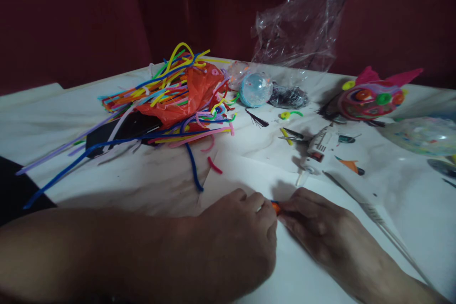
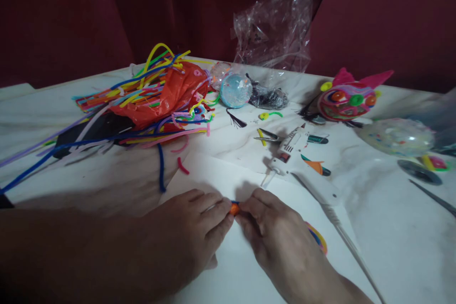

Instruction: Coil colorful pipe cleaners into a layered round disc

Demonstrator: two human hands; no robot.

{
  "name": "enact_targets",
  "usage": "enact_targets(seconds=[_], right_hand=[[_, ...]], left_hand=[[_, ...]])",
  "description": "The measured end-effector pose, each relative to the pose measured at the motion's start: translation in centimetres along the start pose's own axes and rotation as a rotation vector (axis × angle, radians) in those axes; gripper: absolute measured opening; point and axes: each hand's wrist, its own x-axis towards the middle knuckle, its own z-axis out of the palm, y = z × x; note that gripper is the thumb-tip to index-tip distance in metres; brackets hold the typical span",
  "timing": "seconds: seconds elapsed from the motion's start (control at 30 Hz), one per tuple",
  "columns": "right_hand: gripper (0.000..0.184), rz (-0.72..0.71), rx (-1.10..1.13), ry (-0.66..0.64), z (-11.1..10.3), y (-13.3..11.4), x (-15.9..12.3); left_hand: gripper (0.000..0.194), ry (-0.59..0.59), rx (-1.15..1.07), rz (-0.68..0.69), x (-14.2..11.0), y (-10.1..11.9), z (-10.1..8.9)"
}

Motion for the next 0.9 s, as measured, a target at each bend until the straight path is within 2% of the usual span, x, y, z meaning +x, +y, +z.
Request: enact_targets(seconds=[0.2, 0.3, 0.4, 0.53, 0.7, 0.9], right_hand=[[0.020, 0.009, 0.021, -0.005, 0.0, 0.0, -0.1], [0.022, -0.015, -0.009, 0.018, 0.1, 0.0, -0.2], [0.023, 0.022, 0.041, -0.021, 0.1, 0.0, -0.2], [0.022, 0.033, 0.051, -0.011, 0.2, 0.1, -0.2], [0.019, 0.032, 0.051, -0.022, 0.2, 0.2, -0.3], [0.022, 0.032, 0.034, -0.037, -0.1, 0.0, -0.3]], left_hand=[[0.016, 0.029, -0.085, -0.069, 0.1, 0.1, 0.0], [0.019, 0.046, -0.064, -0.076, 0.1, 0.2, 0.4], [0.023, 0.043, -0.032, -0.082, 0.0, 0.3, 0.7], [0.023, 0.009, -0.002, -0.036, -0.3, 0.1, 0.3], [0.021, 0.022, -0.013, -0.040, -0.2, 0.0, -0.4], [0.034, 0.006, -0.086, -0.067, 0.1, 0.1, 0.1]])
